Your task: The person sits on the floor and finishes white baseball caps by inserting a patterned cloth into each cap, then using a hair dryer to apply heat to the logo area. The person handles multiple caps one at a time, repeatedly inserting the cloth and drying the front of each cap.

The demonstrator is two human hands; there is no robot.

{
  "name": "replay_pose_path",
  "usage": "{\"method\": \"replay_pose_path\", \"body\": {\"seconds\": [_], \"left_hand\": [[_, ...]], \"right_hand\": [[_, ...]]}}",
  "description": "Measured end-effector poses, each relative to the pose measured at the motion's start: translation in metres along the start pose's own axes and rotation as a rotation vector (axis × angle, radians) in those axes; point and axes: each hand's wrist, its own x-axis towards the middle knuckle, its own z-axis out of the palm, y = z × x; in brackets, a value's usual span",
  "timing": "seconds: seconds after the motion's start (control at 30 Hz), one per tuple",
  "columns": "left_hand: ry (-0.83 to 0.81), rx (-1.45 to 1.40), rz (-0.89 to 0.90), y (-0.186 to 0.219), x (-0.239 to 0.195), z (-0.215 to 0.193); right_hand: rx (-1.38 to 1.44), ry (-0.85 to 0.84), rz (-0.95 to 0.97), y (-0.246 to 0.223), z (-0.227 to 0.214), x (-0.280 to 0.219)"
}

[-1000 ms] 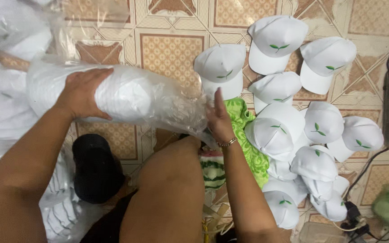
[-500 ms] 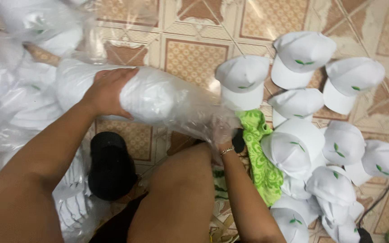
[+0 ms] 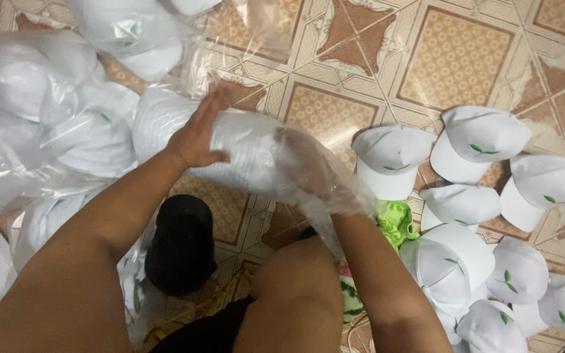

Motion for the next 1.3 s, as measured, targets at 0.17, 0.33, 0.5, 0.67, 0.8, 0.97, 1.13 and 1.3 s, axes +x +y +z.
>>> {"method": "replay_pose_path", "body": {"seconds": [0.17,0.33,0.5,0.67,0.8,0.97,1.13,1.3], "left_hand": [[0.247,-0.285,0.05,-0.01,-0.006,0.008],[0.33,-0.34,0.068,-0.006,-0.009,0.007],[0.319,-0.329,0.048,-0.005,-0.008,0.009],[0.308,-0.274,0.068,-0.007,-0.01,0.01],[0.297,-0.235,0.067,-0.003,-0.007,0.007],[0.252,-0.162,0.053,0.007,-0.005,0.001],[0.243,-0.05,0.112,0.017,-0.005,-0.004],[0.251,-0.004,0.126,0.016,-0.003,-0.004]], "right_hand": [[-0.082,-0.061,-0.096,-0.021,-0.01,0.02],[-0.123,-0.088,-0.127,-0.031,-0.018,0.022],[-0.136,-0.102,-0.144,-0.037,-0.022,0.018],[-0.145,-0.115,-0.169,-0.043,-0.02,0.016],[-0.184,-0.12,-0.147,-0.035,-0.019,0.014],[-0.235,-0.143,-0.059,-0.006,-0.003,-0.007],[0.01,-0.019,0.041,0.05,0.027,-0.086],[-0.554,0.093,-0.122,0.112,0.041,-0.186]]}}
